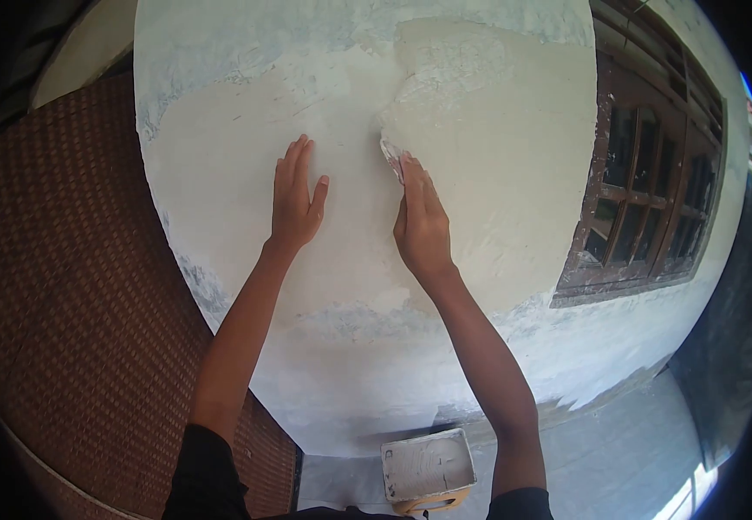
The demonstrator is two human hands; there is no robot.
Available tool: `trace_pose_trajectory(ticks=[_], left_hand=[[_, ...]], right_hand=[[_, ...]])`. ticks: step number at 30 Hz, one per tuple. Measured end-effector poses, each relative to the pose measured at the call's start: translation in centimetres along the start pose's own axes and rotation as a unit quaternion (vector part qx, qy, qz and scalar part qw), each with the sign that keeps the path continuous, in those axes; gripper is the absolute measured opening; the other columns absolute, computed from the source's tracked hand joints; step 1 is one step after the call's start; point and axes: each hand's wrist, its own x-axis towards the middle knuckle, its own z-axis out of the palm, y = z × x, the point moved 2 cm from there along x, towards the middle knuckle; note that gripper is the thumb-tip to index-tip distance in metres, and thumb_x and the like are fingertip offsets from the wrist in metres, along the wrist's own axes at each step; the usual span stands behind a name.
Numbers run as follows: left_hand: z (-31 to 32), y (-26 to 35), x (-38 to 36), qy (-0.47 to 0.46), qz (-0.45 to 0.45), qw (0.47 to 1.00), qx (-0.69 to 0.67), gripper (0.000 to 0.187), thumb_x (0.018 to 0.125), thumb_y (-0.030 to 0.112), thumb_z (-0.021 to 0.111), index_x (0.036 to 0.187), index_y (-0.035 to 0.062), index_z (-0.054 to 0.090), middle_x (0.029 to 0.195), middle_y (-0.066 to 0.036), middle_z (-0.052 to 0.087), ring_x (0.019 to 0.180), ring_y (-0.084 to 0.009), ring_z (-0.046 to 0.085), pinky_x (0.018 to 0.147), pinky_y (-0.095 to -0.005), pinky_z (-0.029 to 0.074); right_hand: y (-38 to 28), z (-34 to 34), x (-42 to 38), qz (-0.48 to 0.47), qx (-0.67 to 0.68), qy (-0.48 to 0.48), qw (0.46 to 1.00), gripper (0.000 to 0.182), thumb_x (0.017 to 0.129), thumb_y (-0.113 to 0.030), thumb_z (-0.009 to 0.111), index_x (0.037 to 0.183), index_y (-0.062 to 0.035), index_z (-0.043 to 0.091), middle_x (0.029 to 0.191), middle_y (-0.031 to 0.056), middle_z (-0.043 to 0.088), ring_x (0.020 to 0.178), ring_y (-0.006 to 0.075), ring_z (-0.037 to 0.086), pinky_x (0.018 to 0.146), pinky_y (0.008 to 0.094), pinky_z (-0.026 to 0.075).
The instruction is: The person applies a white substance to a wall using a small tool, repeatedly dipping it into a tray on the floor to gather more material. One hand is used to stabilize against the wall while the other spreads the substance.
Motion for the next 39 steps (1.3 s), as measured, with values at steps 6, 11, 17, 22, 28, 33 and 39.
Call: trace_pose_trajectory(ticks=[6, 11, 17, 22, 28, 33, 39], left_hand=[[0.1, -2.2, 0.9, 0.01, 0.05, 0.999, -0.009, 0.055, 0.096, 0.016, 0.05, 0.147, 0.0028, 0.036, 0.154, -0.014, 0.035, 0.144, -0.0339, 0.031, 0.117, -0.0551, 0.019], [0.6, -3.1, 0.6, 0.024, 0.075, 0.997, -0.009, 0.055, 0.094, 0.017, 0.051, 0.146, 0.0037, 0.039, 0.153, -0.012, 0.037, 0.143, -0.0309, 0.034, 0.117, -0.0541, 0.021], [0.5, -3.1, 0.6, 0.035, 0.077, 0.996, -0.014, 0.054, 0.092, 0.017, 0.053, 0.144, 0.0046, 0.042, 0.152, -0.011, 0.04, 0.142, -0.0294, 0.036, 0.117, -0.0528, 0.023], [0.4, -3.1, 0.6, 0.041, 0.081, 0.996, -0.01, 0.054, 0.091, 0.017, 0.054, 0.143, 0.005, 0.043, 0.151, -0.011, 0.042, 0.142, -0.0288, 0.037, 0.117, -0.0521, 0.023], [0.4, -3.0, 0.5, 0.04, 0.081, 0.996, -0.003, 0.053, 0.091, 0.017, 0.055, 0.142, 0.0052, 0.044, 0.151, -0.011, 0.042, 0.142, -0.0288, 0.037, 0.117, -0.0519, 0.023], [0.5, -2.9, 0.6, 0.043, 0.076, 0.996, 0.004, 0.053, 0.092, 0.018, 0.054, 0.143, 0.0056, 0.043, 0.151, -0.011, 0.042, 0.142, -0.029, 0.037, 0.117, -0.0523, 0.023], [0.7, -2.9, 0.6, 0.041, 0.073, 0.996, 0.01, 0.053, 0.092, 0.018, 0.054, 0.143, 0.006, 0.043, 0.151, -0.011, 0.041, 0.142, -0.0293, 0.037, 0.117, -0.0527, 0.023]], right_hand=[[-0.9, 2.8, -0.7, -0.059, -0.12, -0.054, 0.99, 0.057, 0.083, 0.017, 0.051, 0.138, 0.0059, 0.046, 0.134, 0.0261, 0.054, 0.128, 0.0391, 0.052, 0.106, 0.047, 0.047], [-0.7, 3.9, -0.6, -0.027, -0.153, -0.121, 0.98, 0.05, 0.086, 0.006, 0.061, 0.135, -0.0006, 0.053, 0.137, 0.022, 0.054, 0.127, 0.0364, 0.053, 0.097, 0.0409, 0.054], [-0.1, 3.9, -0.2, -0.045, -0.183, -0.14, 0.972, 0.045, 0.084, -0.004, 0.07, 0.127, -0.0007, 0.058, 0.135, 0.0189, 0.057, 0.126, 0.0337, 0.055, 0.091, 0.039, 0.058], [0.0, 3.6, 0.4, -0.051, -0.177, -0.156, 0.97, 0.041, 0.082, -0.004, 0.071, 0.122, 0.0001, 0.062, 0.13, 0.0187, 0.061, 0.122, 0.0319, 0.059, 0.09, 0.0378, 0.058], [0.3, 2.7, 0.8, -0.06, -0.191, -0.208, 0.957, 0.038, 0.081, -0.004, 0.071, 0.118, 0.0011, 0.063, 0.126, 0.019, 0.063, 0.116, 0.0294, 0.063, 0.086, 0.0363, 0.059], [0.6, 2.0, 0.7, -0.076, -0.208, -0.269, 0.937, 0.036, 0.08, -0.005, 0.068, 0.116, 0.0023, 0.064, 0.126, 0.019, 0.064, 0.109, 0.0274, 0.067, 0.077, 0.0347, 0.061], [1.6, 2.2, -0.3, -0.121, -0.235, -0.288, 0.92, 0.03, 0.08, -0.007, 0.064, 0.108, 0.0021, 0.067, 0.124, 0.0172, 0.065, 0.102, 0.0239, 0.069, 0.068, 0.0345, 0.061]])
